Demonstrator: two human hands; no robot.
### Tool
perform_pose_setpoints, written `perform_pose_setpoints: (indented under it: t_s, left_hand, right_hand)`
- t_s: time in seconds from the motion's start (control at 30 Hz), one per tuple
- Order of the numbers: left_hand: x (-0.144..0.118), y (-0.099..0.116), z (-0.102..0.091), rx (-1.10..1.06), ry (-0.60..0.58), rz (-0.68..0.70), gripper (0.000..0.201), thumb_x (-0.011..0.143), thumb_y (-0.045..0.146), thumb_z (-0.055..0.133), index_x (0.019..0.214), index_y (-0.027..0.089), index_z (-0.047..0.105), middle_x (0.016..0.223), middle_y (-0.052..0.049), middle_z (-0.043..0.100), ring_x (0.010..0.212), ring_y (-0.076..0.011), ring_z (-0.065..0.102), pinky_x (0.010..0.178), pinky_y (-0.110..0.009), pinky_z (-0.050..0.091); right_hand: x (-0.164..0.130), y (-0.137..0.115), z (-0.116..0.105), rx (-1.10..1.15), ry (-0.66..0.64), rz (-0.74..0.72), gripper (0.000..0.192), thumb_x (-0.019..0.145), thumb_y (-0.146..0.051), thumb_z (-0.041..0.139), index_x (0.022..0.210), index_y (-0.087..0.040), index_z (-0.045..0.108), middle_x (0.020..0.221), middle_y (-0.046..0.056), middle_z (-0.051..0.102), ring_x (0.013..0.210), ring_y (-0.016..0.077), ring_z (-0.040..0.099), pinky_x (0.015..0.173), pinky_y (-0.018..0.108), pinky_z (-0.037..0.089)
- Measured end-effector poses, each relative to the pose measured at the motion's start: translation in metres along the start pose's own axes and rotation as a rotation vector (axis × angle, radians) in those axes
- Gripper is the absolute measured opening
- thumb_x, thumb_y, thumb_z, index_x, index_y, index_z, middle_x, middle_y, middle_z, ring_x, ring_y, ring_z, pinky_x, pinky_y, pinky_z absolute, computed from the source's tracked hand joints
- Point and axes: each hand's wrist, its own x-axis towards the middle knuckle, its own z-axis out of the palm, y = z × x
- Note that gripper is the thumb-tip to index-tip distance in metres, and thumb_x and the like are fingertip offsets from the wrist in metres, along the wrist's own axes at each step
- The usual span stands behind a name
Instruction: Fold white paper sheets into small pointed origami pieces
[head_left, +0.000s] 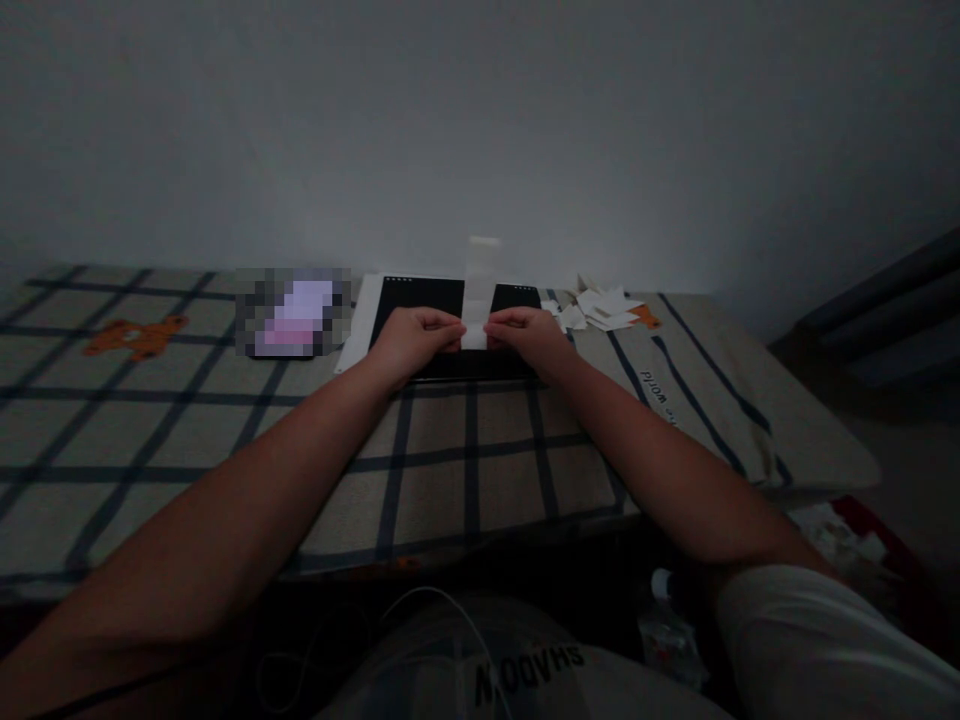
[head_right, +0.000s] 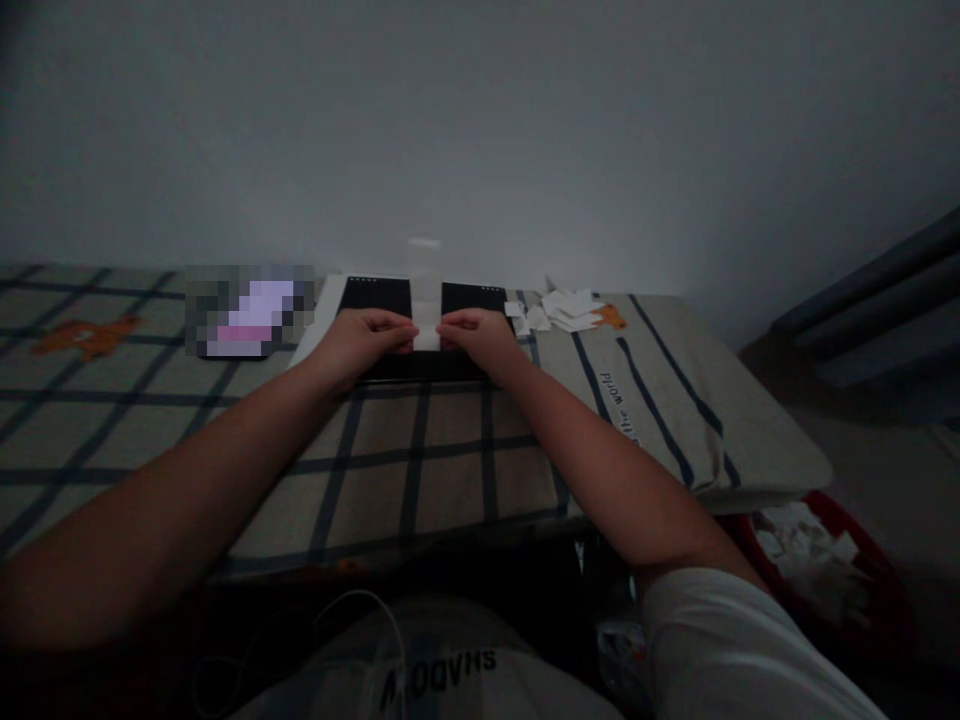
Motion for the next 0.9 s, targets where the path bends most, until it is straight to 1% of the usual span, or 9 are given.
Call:
perform_pose_setpoints:
  t_s: [0.1,0.27,0.37,0.47,0.6,0.73,0.9]
  left_hand:
    - [0.0004,0.0000,-0.0005,0.018,0.023,0.023,0.013,0.071,0.026,0.084,0.076,0.017,0.076,0.071,-0.004,0.073,0.072,-0.0164,0.069,0.082,-0.034,0.059]
    - [0.0013,-0.0022,0.0001,-0.023,-0.009,-0.013,0.017,0.068,0.028,0.086,0.076,0.017,0.076,0.071,-0.004,0.073,0.071,-0.0159,0.069,0.082,-0.034,0.059]
    - [0.0024,-0.0041,-0.0004,0.006,-0.008,0.001,0.015,0.069,0.027,0.085,0.076,0.017,0.076,0.070,-0.004,0.073,0.070,-0.0159,0.069,0.080,-0.033,0.059]
    - [0.0040,-0.0059,-0.0016,0.025,0.027,0.035,0.015,0.070,0.028,0.083,0.078,0.017,0.076,0.071,-0.003,0.074,0.069,-0.0158,0.069,0.079,-0.032,0.059]
    - [0.0051,-0.0071,-0.0024,-0.004,0.017,0.030,0.016,0.070,0.029,0.084,0.077,0.018,0.075,0.072,-0.003,0.074,0.069,-0.0157,0.069,0.079,-0.033,0.059]
    - [0.0053,-0.0075,-0.0011,-0.023,0.025,0.021,0.016,0.070,0.028,0.084,0.077,0.017,0.074,0.073,-0.003,0.074,0.070,-0.0156,0.069,0.080,-0.034,0.059]
    - [0.0050,-0.0060,-0.0002,-0.025,0.042,0.010,0.012,0.072,0.024,0.082,0.077,0.016,0.074,0.071,-0.002,0.073,0.067,-0.0142,0.068,0.079,-0.032,0.059]
  right_hand:
    - [-0.0006,-0.0002,0.0006,-0.002,-0.021,0.036,0.015,0.076,-0.031,0.077,0.084,-0.019,0.075,0.076,0.003,0.074,0.069,0.0148,0.068,0.075,0.033,0.058]
    - [0.0002,-0.0022,-0.0002,-0.060,0.019,-0.002,0.012,0.077,-0.029,0.076,0.082,-0.018,0.075,0.073,0.003,0.073,0.067,0.0159,0.068,0.075,0.034,0.057]
    - [-0.0003,-0.0045,0.0007,-0.002,0.002,0.062,0.010,0.076,-0.026,0.077,0.082,-0.018,0.075,0.073,0.003,0.074,0.067,0.0156,0.069,0.075,0.034,0.058]
    - [-0.0017,-0.0065,0.0022,0.045,-0.043,0.126,0.010,0.076,-0.024,0.078,0.081,-0.017,0.074,0.071,0.004,0.074,0.065,0.0149,0.069,0.074,0.033,0.059]
    - [-0.0017,-0.0050,0.0033,0.028,-0.050,0.104,0.012,0.075,-0.025,0.080,0.079,-0.017,0.072,0.067,0.003,0.073,0.062,0.0146,0.068,0.070,0.032,0.060]
    - [-0.0008,-0.0021,0.0039,0.080,-0.054,0.111,0.010,0.075,-0.020,0.079,0.080,-0.017,0.072,0.071,0.003,0.074,0.065,0.0145,0.070,0.073,0.032,0.061]
    - [-0.0020,-0.0054,0.0042,0.041,-0.063,0.114,0.007,0.076,-0.016,0.078,0.078,-0.017,0.072,0.069,0.002,0.072,0.062,0.0128,0.067,0.073,0.031,0.060]
